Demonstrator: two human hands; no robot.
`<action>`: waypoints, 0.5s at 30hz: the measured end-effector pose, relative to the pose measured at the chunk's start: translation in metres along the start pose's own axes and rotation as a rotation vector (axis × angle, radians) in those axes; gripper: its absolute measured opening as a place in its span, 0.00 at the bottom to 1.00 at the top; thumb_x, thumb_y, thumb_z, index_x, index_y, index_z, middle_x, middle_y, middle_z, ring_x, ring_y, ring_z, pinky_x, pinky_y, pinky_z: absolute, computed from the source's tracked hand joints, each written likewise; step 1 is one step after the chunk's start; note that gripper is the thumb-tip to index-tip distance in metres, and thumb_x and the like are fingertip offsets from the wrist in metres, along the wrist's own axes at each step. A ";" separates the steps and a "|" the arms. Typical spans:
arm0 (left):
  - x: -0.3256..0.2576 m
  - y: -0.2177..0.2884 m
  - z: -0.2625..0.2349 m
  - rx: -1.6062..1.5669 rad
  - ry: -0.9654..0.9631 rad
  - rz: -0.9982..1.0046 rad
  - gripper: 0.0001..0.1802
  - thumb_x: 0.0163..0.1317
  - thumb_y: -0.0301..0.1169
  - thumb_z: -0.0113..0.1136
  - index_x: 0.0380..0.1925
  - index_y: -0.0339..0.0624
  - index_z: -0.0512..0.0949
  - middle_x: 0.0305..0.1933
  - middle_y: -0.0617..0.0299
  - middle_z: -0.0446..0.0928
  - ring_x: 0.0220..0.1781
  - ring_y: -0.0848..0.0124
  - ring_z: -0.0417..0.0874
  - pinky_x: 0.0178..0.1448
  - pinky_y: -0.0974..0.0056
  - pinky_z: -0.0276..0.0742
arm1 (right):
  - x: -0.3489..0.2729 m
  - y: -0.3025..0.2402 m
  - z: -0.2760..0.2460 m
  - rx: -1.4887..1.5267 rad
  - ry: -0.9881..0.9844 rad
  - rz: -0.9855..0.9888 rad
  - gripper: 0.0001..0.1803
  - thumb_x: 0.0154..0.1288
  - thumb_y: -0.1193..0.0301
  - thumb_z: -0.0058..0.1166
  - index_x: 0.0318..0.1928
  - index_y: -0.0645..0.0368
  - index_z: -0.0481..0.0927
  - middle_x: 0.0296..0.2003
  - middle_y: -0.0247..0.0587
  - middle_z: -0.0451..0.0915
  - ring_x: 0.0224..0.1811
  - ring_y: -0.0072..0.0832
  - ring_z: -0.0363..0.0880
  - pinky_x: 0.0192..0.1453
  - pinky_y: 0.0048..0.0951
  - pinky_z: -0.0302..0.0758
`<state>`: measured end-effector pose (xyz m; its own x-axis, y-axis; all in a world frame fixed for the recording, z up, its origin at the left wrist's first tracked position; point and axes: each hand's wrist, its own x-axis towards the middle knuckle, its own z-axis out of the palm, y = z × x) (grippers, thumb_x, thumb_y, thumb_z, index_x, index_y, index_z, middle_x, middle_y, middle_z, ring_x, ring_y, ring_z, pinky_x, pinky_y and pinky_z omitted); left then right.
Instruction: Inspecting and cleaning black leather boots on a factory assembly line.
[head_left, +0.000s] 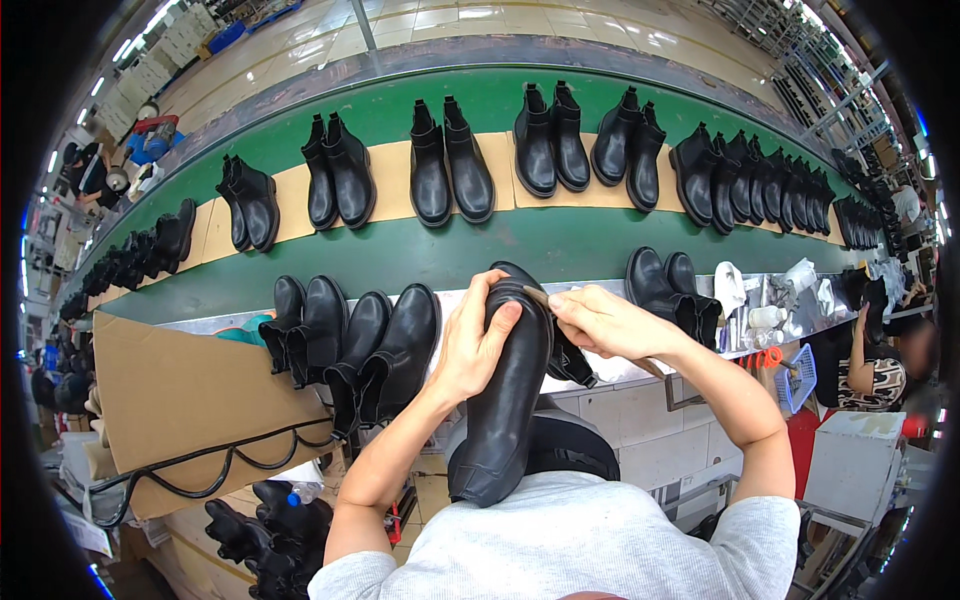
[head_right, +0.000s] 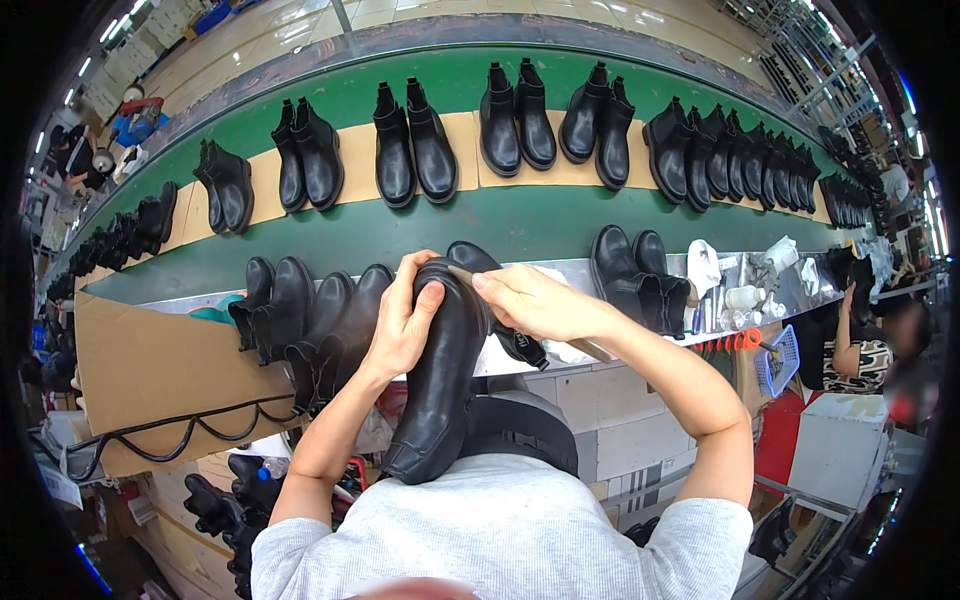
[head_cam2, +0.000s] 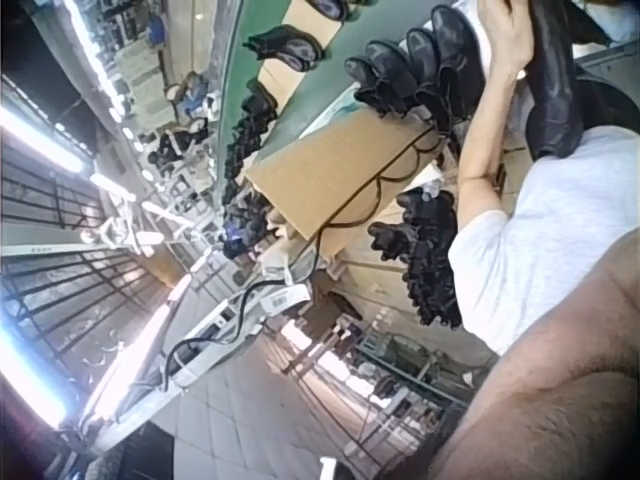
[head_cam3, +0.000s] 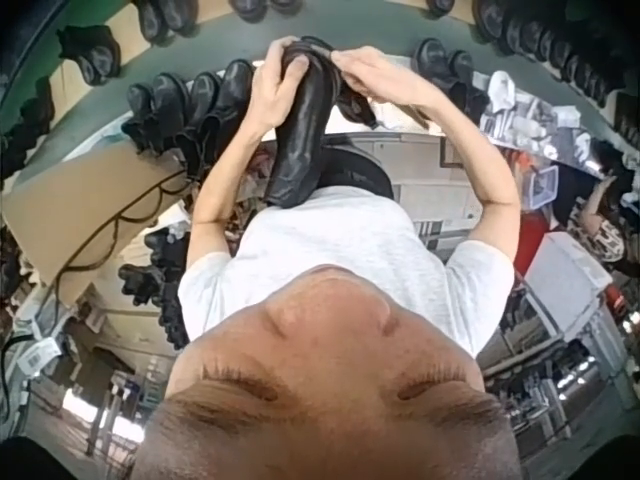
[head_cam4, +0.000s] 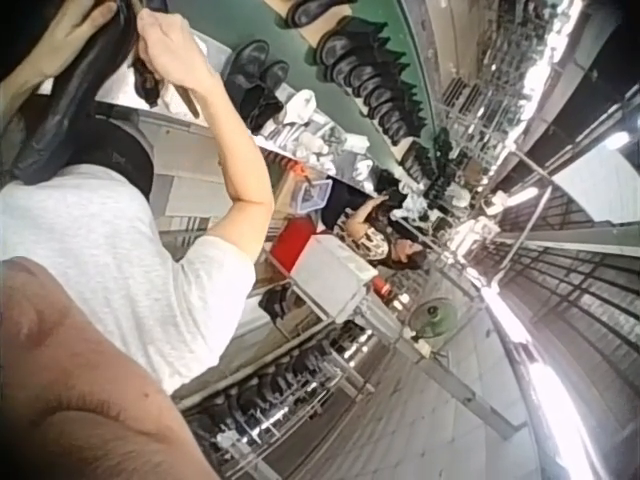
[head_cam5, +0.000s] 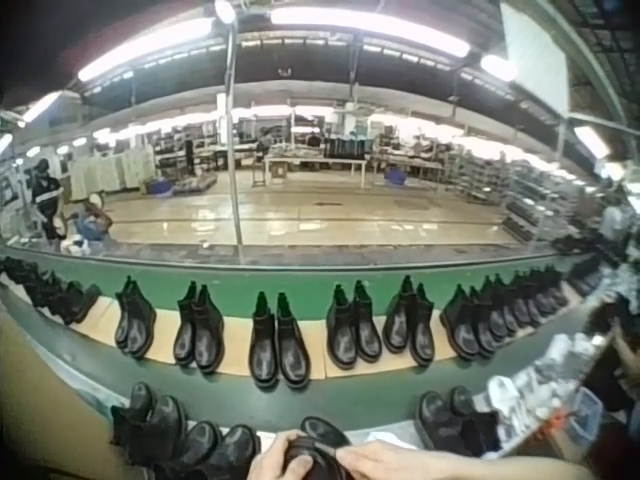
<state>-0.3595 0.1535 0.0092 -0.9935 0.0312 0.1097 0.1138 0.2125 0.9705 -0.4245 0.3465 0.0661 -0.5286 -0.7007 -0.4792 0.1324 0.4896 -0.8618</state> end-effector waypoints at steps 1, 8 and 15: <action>-0.001 0.000 0.002 0.043 0.017 0.006 0.25 0.66 0.45 0.49 0.51 0.34 0.66 0.43 0.46 0.76 0.47 0.54 0.78 0.52 0.60 0.71 | 0.000 -0.004 -0.001 -0.127 0.016 -0.053 0.28 0.73 0.53 0.29 0.24 0.63 0.66 0.15 0.33 0.62 0.17 0.22 0.60 0.22 0.28 0.63; -0.006 0.007 0.012 0.176 0.070 0.029 0.23 0.65 0.44 0.51 0.49 0.35 0.67 0.43 0.43 0.75 0.44 0.46 0.78 0.47 0.54 0.73 | -0.003 -0.012 -0.004 -0.376 -0.013 -0.072 0.26 0.73 0.58 0.30 0.28 0.68 0.69 0.16 0.43 0.65 0.21 0.30 0.63 0.31 0.36 0.67; -0.008 0.018 0.019 0.181 0.052 0.046 0.22 0.63 0.44 0.53 0.48 0.37 0.68 0.42 0.46 0.75 0.41 0.47 0.78 0.43 0.53 0.74 | -0.013 -0.017 -0.010 -0.228 -0.059 0.128 0.29 0.73 0.54 0.27 0.19 0.58 0.63 0.11 0.27 0.60 0.10 0.18 0.57 0.13 0.24 0.58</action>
<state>-0.3494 0.1761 0.0219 -0.9857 -0.0049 0.1686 0.1538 0.3840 0.9104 -0.4287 0.3522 0.0886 -0.4688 -0.6517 -0.5963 -0.0011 0.6755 -0.7374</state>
